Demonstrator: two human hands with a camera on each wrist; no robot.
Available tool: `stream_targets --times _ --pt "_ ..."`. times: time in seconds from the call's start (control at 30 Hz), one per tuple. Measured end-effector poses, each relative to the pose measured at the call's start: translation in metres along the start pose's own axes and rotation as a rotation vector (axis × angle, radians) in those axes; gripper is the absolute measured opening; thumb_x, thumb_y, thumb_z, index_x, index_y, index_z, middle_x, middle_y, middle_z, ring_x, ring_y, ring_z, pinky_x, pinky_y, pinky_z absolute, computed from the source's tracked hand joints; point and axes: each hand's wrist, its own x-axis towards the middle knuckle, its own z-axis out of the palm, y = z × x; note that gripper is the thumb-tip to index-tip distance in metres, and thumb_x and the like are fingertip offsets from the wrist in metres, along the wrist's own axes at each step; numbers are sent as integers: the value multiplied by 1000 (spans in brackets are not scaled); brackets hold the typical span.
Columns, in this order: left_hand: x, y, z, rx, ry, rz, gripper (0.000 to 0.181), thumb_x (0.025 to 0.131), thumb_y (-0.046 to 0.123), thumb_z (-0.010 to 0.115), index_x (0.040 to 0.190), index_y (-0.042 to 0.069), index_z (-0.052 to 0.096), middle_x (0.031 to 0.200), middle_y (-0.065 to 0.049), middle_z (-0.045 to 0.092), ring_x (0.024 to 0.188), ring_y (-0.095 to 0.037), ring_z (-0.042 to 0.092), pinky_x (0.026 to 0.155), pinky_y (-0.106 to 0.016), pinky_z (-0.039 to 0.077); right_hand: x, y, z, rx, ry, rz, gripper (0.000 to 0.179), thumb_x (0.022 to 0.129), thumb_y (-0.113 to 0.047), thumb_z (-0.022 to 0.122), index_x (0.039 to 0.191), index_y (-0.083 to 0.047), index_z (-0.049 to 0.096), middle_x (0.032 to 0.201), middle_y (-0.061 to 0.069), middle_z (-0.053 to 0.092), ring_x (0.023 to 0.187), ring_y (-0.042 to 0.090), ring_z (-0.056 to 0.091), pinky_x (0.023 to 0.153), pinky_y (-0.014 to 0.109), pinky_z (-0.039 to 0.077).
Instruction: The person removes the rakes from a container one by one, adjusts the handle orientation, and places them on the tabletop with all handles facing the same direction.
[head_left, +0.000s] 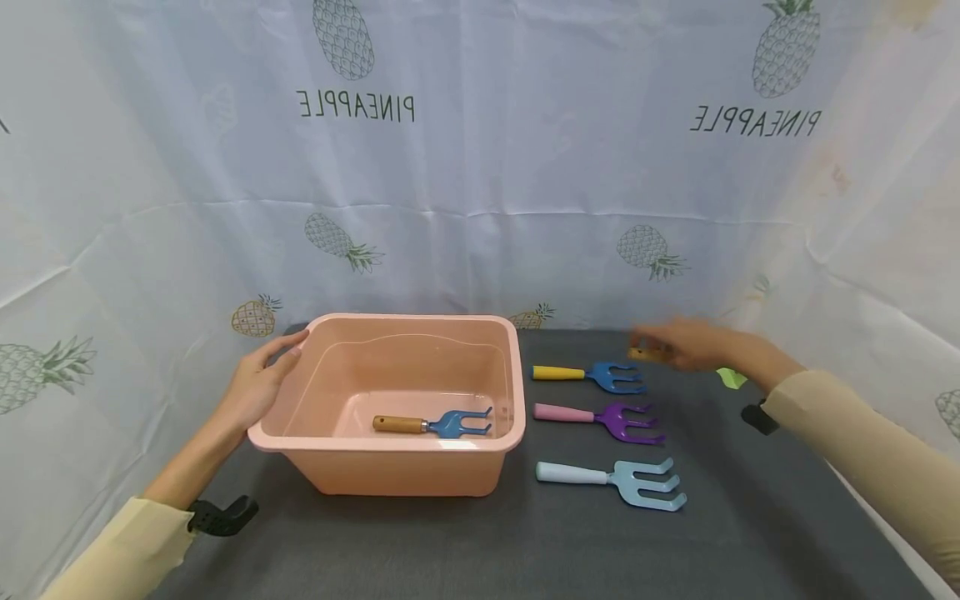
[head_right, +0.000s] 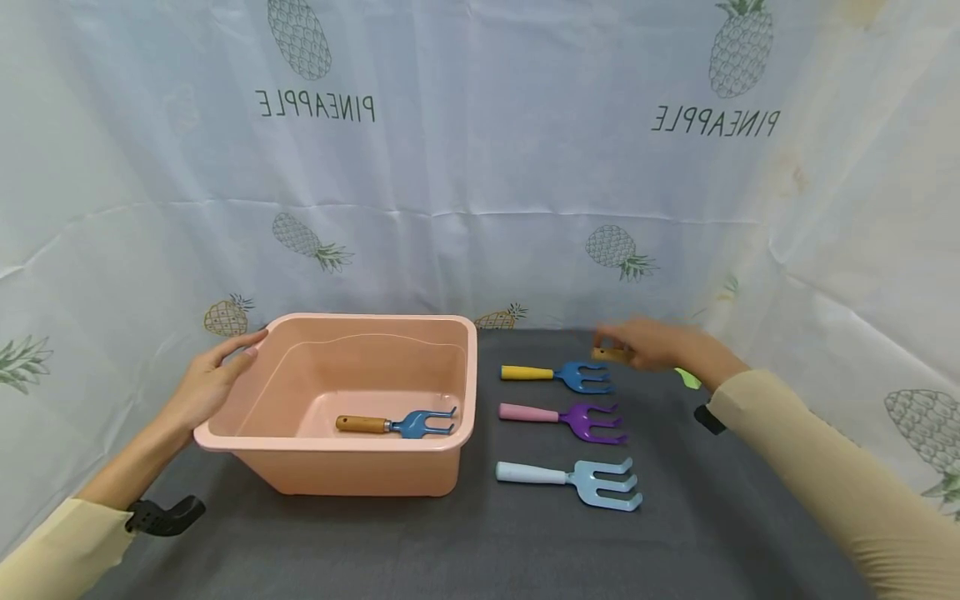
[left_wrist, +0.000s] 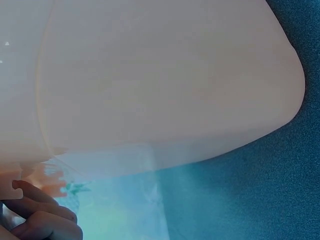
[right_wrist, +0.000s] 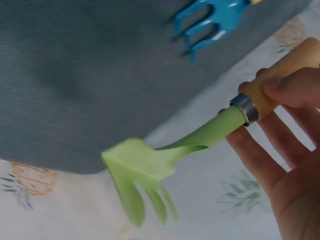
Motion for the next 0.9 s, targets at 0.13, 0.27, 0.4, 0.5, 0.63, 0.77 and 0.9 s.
stream_targets --times 0.13,0.27,0.4,0.5,0.63,0.77,0.9 --pt "0 0 -1 -5 -11 -13 57 102 50 32 153 22 29 158 -18 22 134 -45 38 96 -56 43 -6 10 11 3 -29 14 45 80 6 63 113 -25 60 94 0 70 76 13 63 67 34 55" --pt "-1 0 -1 -7 -14 -18 57 102 50 32 153 22 29 158 -18 22 133 -46 39 96 -56 44 -11 16 19 47 -70 23 41 82 6 60 112 -22 60 91 1 70 71 10 58 64 33 53" --pt "-2 0 -1 -9 -16 -23 58 102 50 33 153 22 28 159 -18 20 134 -47 37 96 -58 43 -14 21 30 69 -89 50 41 85 8 57 114 -21 60 93 1 67 76 11 56 66 34 52" --pt "-1 -1 -1 -13 -18 -24 58 102 51 33 153 23 28 159 -17 19 135 -46 37 97 -59 42 -18 27 39 53 -93 69 39 86 7 56 114 -20 60 94 1 66 79 13 56 68 35 51" --pt "-1 -1 0 -21 -22 -26 58 102 51 33 153 23 28 160 -16 18 135 -46 36 97 -59 41 -23 35 51 55 -88 83 41 83 10 57 114 -18 61 97 5 67 82 17 61 70 41 53" --pt "0 -2 0 -17 -17 -23 58 102 51 33 153 23 28 160 -16 18 136 -46 35 98 -59 41 -28 43 63 40 -57 77 47 77 13 59 112 -19 61 95 6 67 83 21 64 70 43 54" --pt "1 -3 0 -12 -7 -12 57 102 49 33 152 22 30 160 -16 20 137 -45 34 99 -60 39 -30 49 76 35 -32 74 52 72 15 60 111 -18 61 93 6 66 83 23 64 69 43 54"
